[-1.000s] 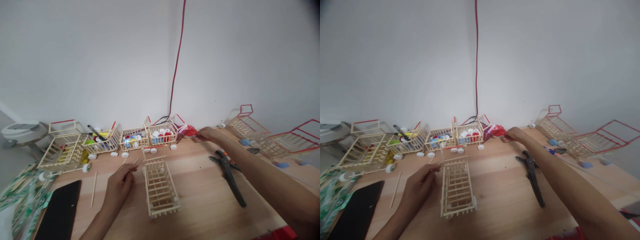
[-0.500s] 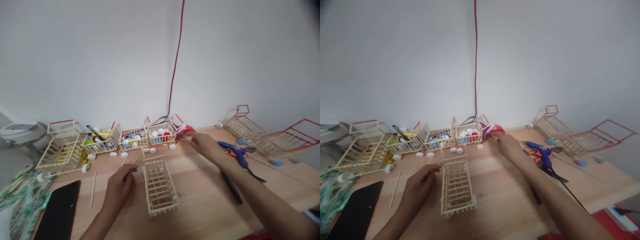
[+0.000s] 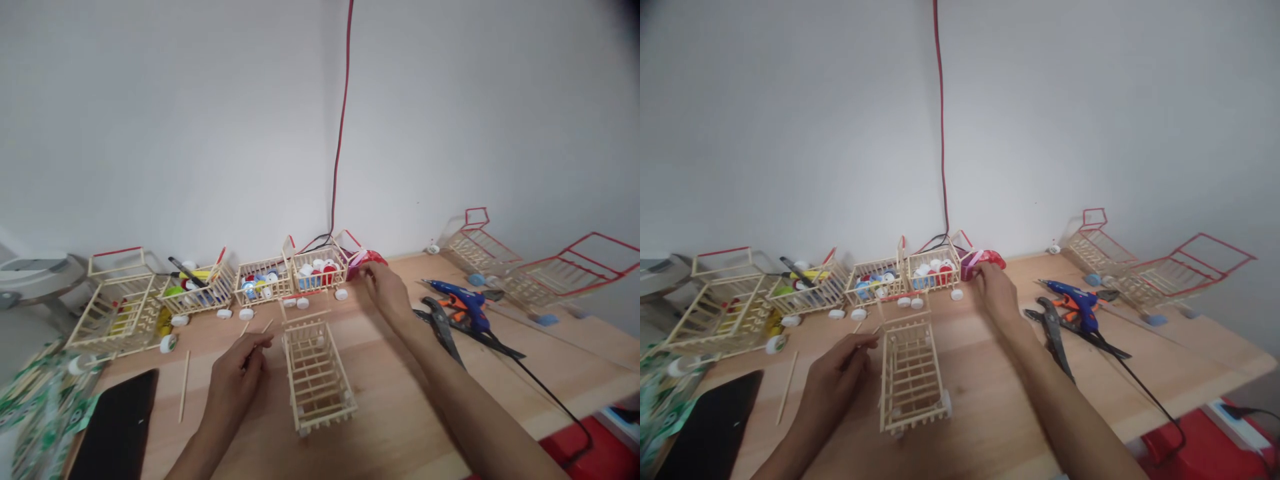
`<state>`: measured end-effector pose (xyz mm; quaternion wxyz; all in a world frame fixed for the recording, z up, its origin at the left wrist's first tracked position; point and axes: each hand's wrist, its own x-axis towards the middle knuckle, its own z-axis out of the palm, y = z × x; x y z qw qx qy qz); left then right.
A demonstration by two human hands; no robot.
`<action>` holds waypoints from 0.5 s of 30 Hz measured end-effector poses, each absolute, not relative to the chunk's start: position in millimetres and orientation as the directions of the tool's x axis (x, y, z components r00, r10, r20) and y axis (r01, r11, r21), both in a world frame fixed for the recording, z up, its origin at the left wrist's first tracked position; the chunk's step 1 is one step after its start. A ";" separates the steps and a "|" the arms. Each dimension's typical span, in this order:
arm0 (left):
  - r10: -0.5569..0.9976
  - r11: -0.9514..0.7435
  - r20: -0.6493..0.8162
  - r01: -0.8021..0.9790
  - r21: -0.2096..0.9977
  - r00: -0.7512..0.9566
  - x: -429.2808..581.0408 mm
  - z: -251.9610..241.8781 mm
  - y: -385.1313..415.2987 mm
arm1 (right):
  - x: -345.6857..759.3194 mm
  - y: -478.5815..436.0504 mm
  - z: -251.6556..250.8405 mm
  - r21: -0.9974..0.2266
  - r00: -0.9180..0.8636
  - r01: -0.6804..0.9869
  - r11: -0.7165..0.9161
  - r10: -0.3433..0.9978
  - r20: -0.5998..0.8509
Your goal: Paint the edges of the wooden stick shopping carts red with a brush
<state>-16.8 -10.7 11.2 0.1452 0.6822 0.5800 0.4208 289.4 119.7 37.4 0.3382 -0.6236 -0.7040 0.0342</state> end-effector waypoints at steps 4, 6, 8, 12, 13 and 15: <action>0.915 -0.290 0.404 0.663 0.690 -0.020 -15.9 9.9 -9.8 | 314.1 128.9 49.2 -0.530 0.174 0.839 0.123 0.862 0.476; 0.920 -0.283 0.391 0.656 0.700 -0.020 -15.3 10.3 -9.4 | 324.0 132.1 54.7 -0.556 0.230 0.827 0.085 0.851 0.473; 0.923 -0.279 0.385 0.650 0.707 -0.023 -15.3 10.7 -9.5 | 329.7 133.5 58.1 -0.577 0.249 0.812 0.080 0.847 0.469; 0.917 -0.288 0.398 0.652 0.701 -0.022 -16.8 10.4 -10.4 | 331.4 131.9 59.2 -0.607 0.272 0.791 0.078 0.844 0.463; 0.916 -0.291 0.402 0.652 0.701 -0.023 -16.9 10.4 -10.6 | 330.9 131.0 59.0 -0.611 0.279 0.789 0.072 0.843 0.460; 0.917 -0.290 0.399 0.639 0.713 -0.028 -16.3 11.0 -10.9 | 330.0 129.3 59.1 -0.616 0.292 0.785 0.063 0.839 0.458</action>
